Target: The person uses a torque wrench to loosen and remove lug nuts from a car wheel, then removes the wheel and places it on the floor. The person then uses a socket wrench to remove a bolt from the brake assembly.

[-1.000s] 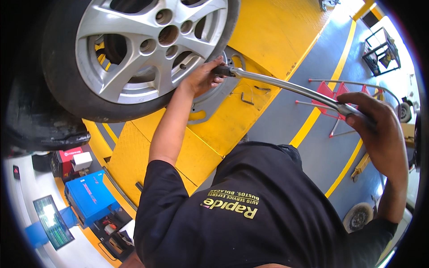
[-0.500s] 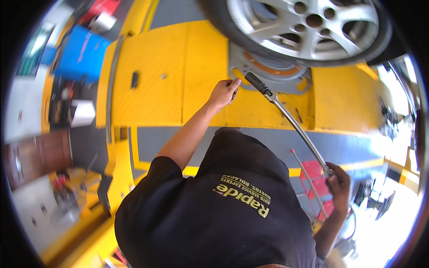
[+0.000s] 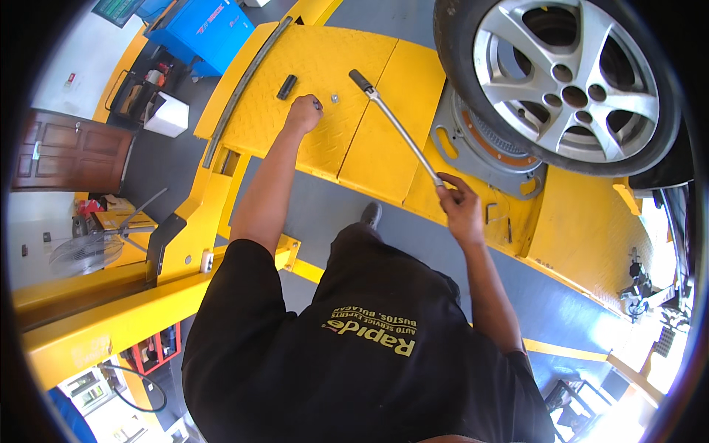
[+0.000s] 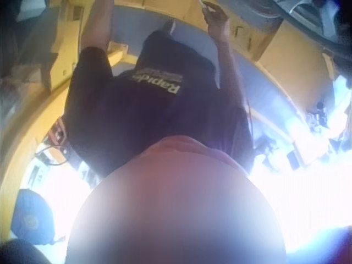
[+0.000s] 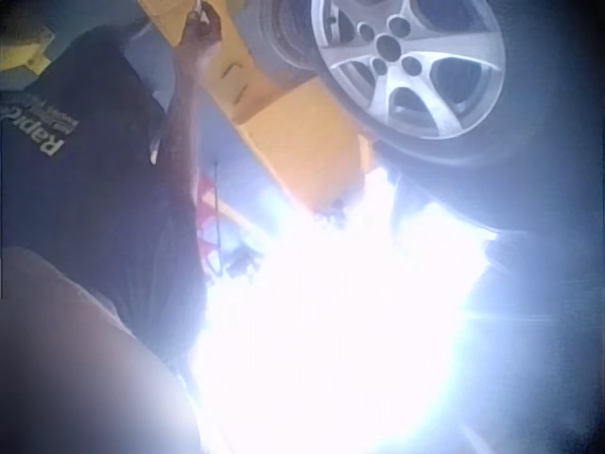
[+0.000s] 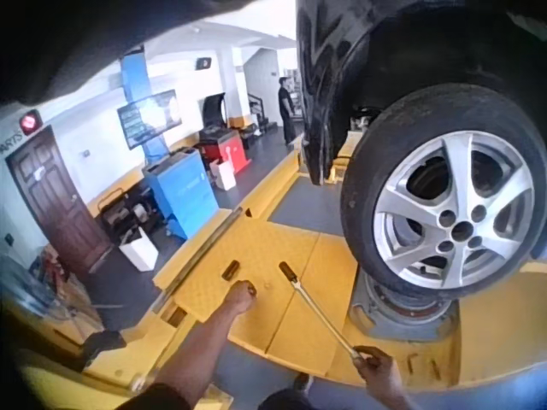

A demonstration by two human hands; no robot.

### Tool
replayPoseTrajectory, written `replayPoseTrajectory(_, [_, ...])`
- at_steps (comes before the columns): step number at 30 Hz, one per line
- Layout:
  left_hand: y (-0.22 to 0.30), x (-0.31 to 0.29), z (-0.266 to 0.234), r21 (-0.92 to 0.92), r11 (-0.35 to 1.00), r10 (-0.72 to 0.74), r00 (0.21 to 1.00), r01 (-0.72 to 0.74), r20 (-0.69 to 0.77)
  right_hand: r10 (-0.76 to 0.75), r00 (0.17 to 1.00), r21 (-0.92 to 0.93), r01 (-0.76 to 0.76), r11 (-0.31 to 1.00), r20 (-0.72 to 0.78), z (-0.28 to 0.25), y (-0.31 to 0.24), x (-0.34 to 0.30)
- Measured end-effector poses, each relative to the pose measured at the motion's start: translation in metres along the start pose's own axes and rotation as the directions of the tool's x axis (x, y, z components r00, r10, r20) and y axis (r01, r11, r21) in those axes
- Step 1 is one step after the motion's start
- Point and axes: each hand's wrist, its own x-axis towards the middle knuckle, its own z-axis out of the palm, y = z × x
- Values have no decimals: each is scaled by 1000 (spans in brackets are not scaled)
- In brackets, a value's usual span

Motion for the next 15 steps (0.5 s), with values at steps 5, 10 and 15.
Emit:
replayPoseTrajectory(5, [-20, 25, 14, 54, 982, 188, 976, -183, -113, -72, 996, -42, 70, 997, -42, 60, 7, 54])
replayPoseTrajectory(10, [-30, 26, 19, -27, 937, 337, 925, -347, -177, -37, 992, -20, 35, 999, -118, 107, 9, 100])
replayPoseTrajectory(15, [-26, 12, 14, -45, 949, 305, 943, -313, -134, -22, 993, -189, 1, 982, -112, 132, 1, 116])
